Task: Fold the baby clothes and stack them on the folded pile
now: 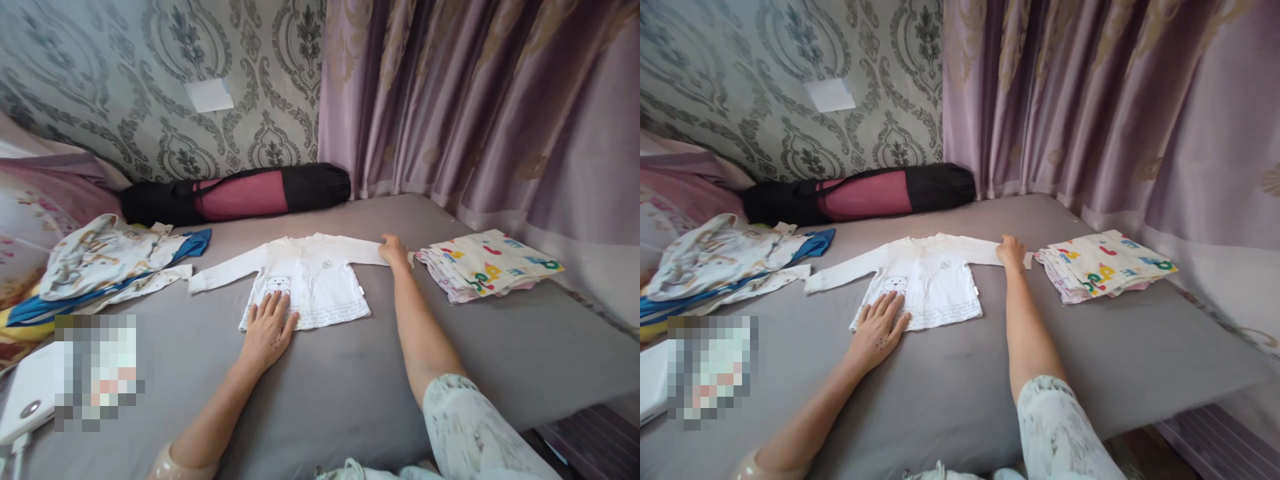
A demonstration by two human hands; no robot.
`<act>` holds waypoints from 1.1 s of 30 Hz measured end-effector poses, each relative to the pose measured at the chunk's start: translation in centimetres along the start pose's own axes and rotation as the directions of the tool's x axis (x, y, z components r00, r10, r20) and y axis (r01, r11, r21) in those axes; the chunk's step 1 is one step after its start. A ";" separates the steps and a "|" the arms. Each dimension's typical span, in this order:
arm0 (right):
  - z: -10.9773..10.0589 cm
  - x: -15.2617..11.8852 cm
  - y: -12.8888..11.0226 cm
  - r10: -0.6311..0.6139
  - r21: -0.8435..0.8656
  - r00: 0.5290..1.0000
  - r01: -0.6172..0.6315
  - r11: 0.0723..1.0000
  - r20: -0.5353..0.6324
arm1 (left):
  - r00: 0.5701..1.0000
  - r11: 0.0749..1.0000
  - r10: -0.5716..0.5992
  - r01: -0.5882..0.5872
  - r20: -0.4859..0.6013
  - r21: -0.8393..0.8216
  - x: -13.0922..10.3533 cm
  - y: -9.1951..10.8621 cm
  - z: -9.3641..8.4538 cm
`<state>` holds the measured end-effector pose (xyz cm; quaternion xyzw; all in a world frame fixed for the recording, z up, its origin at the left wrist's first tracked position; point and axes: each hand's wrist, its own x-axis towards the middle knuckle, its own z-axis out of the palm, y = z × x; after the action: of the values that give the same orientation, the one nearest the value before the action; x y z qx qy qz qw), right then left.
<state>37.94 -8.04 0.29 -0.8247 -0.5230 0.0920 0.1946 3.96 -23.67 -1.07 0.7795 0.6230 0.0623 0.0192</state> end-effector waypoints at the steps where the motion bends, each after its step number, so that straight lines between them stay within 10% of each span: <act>1: -0.1 -0.1 0.4 0.022 -0.054 1.000 -0.022 0.998 -0.003 | 1.000 1.000 0.008 -0.008 0.001 0.003 0.1 0.0 -0.3; 10: 0.2 -0.2 1.6 0.149 -0.186 0.982 -0.169 0.968 -0.119 | 1.000 1.000 0.017 -0.018 -0.026 -0.026 5.5 0.0 -2.7; 20: -1.5 0.1 1.7 0.163 -0.137 0.981 -0.177 0.975 -0.105 | 0.931 0.892 0.349 -0.364 -0.102 -0.269 16.9 5.1 0.1; 28: -3.7 1.7 2.5 0.037 0.304 0.999 -0.031 0.952 -0.017 | 0.874 0.816 0.484 -0.467 -0.041 -0.341 22.9 7.6 2.5; 33: -4.1 1.7 1.8 0.055 0.799 0.996 -0.091 0.594 0.072 | 0.900 0.856 0.434 -0.400 0.036 -0.329 23.9 7.4 3.3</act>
<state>41.67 -8.13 3.34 -0.6684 -0.3956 0.3410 0.5295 16.67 -1.95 -1.76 0.8851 0.4192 0.1203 0.1625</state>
